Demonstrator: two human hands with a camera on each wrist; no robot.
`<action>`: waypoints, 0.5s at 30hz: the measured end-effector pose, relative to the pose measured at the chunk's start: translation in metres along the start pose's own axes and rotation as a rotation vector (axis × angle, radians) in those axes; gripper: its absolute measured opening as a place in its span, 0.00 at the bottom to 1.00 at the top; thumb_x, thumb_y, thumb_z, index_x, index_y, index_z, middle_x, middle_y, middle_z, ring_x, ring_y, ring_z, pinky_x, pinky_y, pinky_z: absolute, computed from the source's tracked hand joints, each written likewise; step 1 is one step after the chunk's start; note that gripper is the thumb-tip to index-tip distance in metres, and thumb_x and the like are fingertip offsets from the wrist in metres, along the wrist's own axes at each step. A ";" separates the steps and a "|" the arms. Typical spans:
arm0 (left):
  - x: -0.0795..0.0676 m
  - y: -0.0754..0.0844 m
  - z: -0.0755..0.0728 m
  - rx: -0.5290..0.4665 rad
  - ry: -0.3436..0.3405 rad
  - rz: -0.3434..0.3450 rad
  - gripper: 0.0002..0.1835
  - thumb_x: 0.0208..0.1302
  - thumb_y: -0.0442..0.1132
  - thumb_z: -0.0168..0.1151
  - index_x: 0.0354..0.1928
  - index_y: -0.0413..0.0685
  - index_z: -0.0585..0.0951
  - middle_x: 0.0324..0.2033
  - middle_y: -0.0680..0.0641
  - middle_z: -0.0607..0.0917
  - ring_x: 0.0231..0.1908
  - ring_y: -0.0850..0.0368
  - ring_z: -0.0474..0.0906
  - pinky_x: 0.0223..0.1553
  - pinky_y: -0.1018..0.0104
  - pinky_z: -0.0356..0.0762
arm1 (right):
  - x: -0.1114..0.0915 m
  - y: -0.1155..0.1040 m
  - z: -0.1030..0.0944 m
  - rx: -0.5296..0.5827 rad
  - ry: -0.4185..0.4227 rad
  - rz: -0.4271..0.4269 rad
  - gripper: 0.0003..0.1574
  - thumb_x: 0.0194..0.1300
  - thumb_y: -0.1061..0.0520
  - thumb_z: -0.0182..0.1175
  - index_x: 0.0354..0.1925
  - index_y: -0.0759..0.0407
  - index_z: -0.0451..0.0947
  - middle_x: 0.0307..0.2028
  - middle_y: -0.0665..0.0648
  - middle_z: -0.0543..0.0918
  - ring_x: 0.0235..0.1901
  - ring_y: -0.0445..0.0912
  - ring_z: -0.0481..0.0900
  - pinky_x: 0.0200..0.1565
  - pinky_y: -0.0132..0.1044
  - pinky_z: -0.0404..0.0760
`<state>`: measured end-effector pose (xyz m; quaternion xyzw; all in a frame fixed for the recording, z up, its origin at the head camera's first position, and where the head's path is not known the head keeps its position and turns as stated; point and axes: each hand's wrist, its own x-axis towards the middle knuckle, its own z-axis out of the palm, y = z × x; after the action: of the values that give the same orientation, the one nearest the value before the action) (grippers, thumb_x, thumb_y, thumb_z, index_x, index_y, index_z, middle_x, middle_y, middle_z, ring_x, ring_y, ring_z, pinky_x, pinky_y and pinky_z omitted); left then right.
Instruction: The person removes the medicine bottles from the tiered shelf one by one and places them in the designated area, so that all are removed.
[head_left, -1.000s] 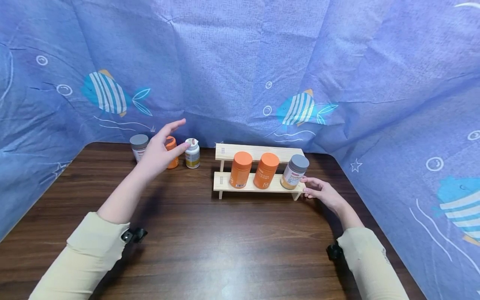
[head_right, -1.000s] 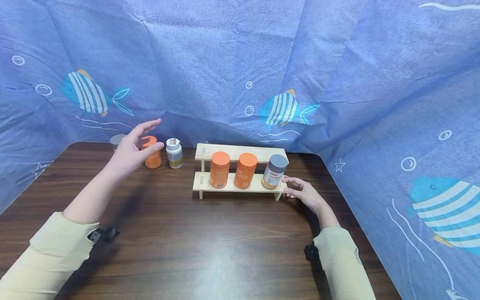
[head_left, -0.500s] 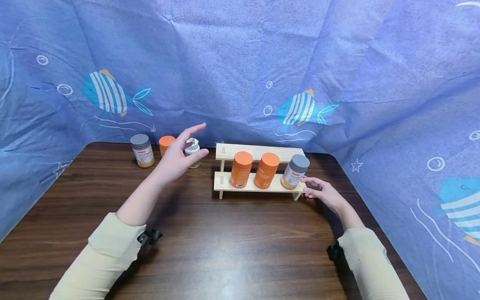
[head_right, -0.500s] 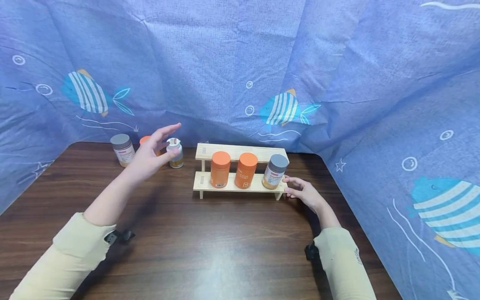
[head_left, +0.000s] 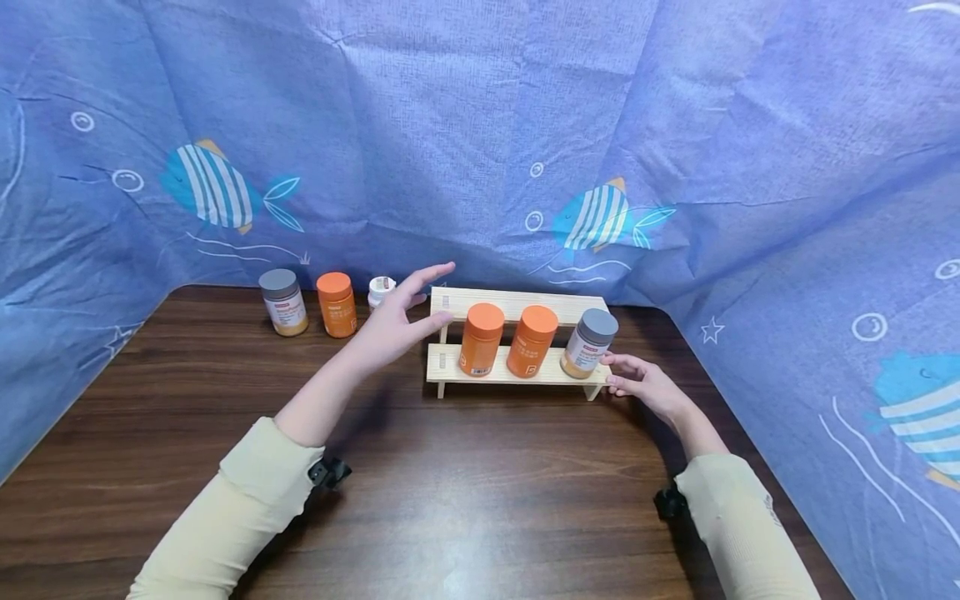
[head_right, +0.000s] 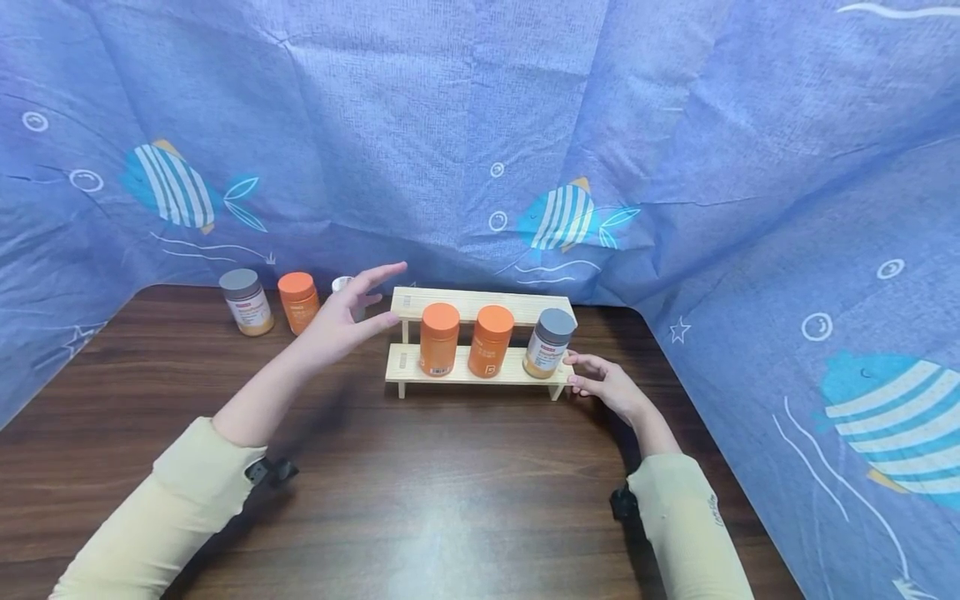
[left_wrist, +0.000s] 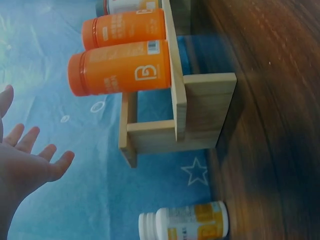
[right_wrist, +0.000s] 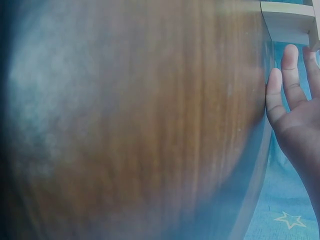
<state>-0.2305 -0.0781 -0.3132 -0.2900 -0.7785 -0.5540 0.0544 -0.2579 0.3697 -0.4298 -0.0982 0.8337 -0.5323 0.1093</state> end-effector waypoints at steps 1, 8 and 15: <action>0.002 -0.004 0.002 -0.008 -0.005 0.003 0.33 0.64 0.36 0.61 0.70 0.52 0.62 0.69 0.52 0.61 0.70 0.57 0.53 0.67 0.49 0.56 | 0.000 0.000 0.000 0.001 0.000 0.002 0.30 0.64 0.56 0.60 0.60 0.69 0.66 0.44 0.53 0.78 0.35 0.41 0.80 0.39 0.33 0.81; 0.013 -0.019 0.015 0.032 -0.047 0.026 0.33 0.63 0.42 0.62 0.69 0.54 0.63 0.68 0.54 0.64 0.68 0.59 0.56 0.66 0.50 0.58 | 0.000 0.000 0.000 0.005 -0.004 -0.012 0.29 0.64 0.56 0.61 0.59 0.68 0.67 0.44 0.51 0.79 0.35 0.41 0.80 0.39 0.33 0.81; 0.021 -0.020 0.026 0.097 -0.109 0.004 0.31 0.64 0.44 0.62 0.68 0.55 0.65 0.67 0.52 0.67 0.67 0.56 0.59 0.66 0.53 0.60 | 0.000 -0.001 0.000 0.005 -0.002 -0.018 0.28 0.63 0.56 0.62 0.58 0.67 0.69 0.46 0.51 0.79 0.35 0.41 0.80 0.39 0.34 0.81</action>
<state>-0.2519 -0.0510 -0.3315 -0.3185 -0.8055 -0.4990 0.0269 -0.2578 0.3696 -0.4287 -0.1057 0.8314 -0.5353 0.1056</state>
